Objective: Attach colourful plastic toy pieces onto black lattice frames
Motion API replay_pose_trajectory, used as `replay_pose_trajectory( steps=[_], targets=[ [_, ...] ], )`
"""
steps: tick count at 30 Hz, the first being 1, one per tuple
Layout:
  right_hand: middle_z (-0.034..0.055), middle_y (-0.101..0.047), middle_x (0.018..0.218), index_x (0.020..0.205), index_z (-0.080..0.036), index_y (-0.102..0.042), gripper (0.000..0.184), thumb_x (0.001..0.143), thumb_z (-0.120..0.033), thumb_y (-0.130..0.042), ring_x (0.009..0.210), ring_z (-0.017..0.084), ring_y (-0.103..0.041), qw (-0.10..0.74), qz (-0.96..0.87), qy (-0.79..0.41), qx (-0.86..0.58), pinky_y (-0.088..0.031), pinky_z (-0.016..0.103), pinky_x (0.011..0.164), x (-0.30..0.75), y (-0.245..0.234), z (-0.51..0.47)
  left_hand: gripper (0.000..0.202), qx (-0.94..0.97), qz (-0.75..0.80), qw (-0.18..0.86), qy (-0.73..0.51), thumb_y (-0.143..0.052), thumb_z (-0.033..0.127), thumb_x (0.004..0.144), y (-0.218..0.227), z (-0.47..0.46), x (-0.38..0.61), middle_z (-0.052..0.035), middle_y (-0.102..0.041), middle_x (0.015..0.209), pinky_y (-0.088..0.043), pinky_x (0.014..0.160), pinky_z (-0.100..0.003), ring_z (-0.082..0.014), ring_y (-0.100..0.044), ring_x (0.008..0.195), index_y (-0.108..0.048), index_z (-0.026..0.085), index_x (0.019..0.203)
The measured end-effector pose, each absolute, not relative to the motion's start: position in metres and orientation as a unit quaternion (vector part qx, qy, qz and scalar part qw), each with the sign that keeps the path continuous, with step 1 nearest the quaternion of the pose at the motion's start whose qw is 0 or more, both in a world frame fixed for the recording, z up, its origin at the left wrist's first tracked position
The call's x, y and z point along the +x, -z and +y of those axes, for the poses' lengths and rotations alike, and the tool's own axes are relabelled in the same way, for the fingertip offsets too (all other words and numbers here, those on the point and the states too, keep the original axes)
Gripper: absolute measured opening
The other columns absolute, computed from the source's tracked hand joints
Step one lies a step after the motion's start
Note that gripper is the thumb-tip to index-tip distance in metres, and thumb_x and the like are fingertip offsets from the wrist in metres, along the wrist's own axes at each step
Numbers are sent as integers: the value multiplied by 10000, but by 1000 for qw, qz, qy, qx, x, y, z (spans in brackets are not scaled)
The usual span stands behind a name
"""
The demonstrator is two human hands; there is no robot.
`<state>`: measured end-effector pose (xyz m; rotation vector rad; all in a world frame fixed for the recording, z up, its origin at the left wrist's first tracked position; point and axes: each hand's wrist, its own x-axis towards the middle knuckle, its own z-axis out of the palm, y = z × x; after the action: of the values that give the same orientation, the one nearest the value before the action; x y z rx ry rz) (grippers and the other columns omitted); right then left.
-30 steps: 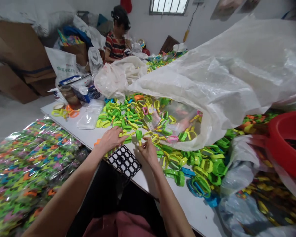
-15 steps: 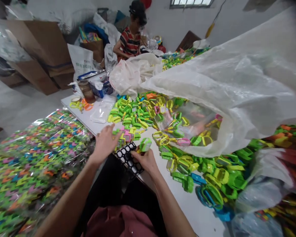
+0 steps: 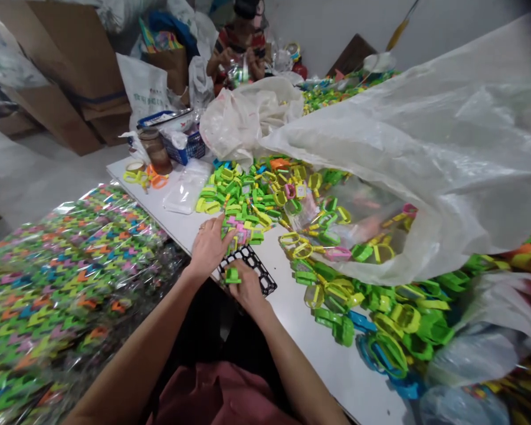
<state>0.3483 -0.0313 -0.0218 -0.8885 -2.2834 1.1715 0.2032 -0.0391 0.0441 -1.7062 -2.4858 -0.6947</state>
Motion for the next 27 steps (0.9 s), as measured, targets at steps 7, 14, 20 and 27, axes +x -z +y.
replay_pose_trajectory(
  steps=[7,14,20,27],
  targets=[
    [46,-678,874,914,-215,-628,125,829,-176,-546,776,186,-629,201,-838,-383,-333,-498,267,715,357,27,-36,649,-565,-783,30,259,-300,547,982,-37,-39,203,-216,-614,1213,-453,1002,-513,-356,-553,1152,-507,36,1326],
    [59,-663,933,940,-209,-585,241,710,-138,-588,819,211,-633,135,-865,-328,-356,-494,291,738,352,19,-29,612,-555,-791,6,258,-310,520,968,-39,-38,206,-194,-615,1238,-453,1003,-517,-353,-551,1177,-512,66,1327],
    [44,-658,904,932,-212,-565,181,753,-185,-582,800,205,-629,148,-848,-356,-365,-487,279,715,341,17,-21,598,-556,-793,5,248,-291,504,975,-44,-36,202,-191,-622,1239,-448,1015,-484,-332,-562,1179,-512,74,1327],
    [46,-662,915,943,-205,-571,192,751,-197,-575,832,205,-629,161,-860,-361,-323,-492,274,732,354,16,-36,620,-557,-795,12,239,-299,524,970,-52,-38,209,-210,-625,1212,-450,1002,-513,-359,-548,1178,-520,61,1319]
  ],
)
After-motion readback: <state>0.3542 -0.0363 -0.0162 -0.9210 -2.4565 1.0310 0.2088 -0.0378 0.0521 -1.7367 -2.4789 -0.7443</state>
